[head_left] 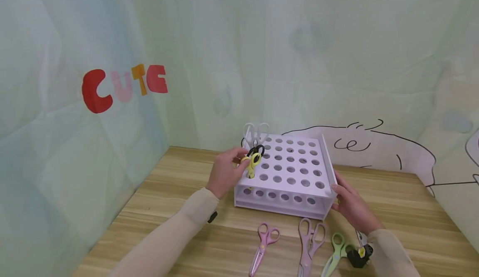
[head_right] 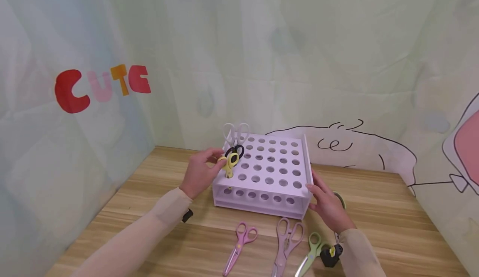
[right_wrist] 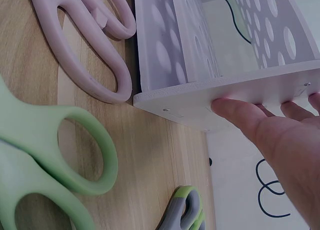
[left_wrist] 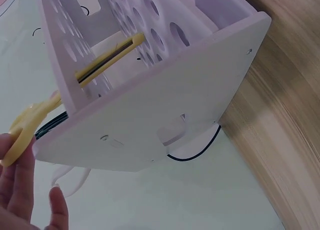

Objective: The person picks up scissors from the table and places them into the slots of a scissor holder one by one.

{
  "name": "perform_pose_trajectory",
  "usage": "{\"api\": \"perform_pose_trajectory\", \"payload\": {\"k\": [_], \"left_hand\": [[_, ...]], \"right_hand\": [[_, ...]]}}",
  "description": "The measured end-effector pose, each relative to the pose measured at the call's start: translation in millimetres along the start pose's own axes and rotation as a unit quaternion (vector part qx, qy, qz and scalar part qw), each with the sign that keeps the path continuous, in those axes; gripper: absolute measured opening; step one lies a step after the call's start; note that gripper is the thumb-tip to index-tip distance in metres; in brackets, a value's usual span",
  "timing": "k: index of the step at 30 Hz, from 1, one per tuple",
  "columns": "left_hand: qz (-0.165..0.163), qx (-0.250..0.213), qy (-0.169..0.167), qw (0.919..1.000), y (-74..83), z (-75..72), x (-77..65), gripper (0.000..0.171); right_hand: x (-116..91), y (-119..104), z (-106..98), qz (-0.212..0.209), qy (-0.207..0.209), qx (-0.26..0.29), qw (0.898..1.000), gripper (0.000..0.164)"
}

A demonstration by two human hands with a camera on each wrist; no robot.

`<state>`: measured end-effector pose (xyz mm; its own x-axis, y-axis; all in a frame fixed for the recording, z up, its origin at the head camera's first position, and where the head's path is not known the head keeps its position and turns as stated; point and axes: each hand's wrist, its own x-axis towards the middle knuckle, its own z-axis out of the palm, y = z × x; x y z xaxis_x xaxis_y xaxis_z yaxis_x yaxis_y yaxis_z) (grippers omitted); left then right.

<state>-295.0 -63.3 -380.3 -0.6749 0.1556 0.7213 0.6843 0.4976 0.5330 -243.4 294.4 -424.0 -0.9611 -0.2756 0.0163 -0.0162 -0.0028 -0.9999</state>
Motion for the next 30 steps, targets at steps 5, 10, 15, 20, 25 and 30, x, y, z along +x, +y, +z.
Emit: {"api": "perform_pose_trajectory", "payload": {"k": [5,10,15,20,25,30], "left_hand": [[0.026,0.026,-0.006,0.9993,-2.0,0.2,-1.3,0.014],[0.042,0.036,-0.009,0.9984,-2.7,0.2,-3.7,0.010],[0.045,0.044,-0.014,0.9979,-3.0,1.3,-6.4,0.009],[0.053,0.060,-0.020,0.9966,-3.9,2.4,-9.1,0.010],[0.073,0.073,-0.030,0.9942,-7.7,4.0,-11.7,0.010],[0.093,0.090,-0.034,0.9910,-10.8,5.8,-13.4,0.010]], "right_hand": [[1,0,1,0.006,0.004,-0.005,1.000,0.066],[1,-1,2,0.006,0.004,-0.010,1.000,0.066],[0,0,1,0.003,0.003,-0.011,1.000,0.066],[0,0,0,0.003,0.004,-0.012,1.000,0.065],[0,0,0,-0.002,-0.001,-0.012,1.000,0.065],[-1,-1,0,-0.001,-0.004,-0.003,1.000,0.065]]}}
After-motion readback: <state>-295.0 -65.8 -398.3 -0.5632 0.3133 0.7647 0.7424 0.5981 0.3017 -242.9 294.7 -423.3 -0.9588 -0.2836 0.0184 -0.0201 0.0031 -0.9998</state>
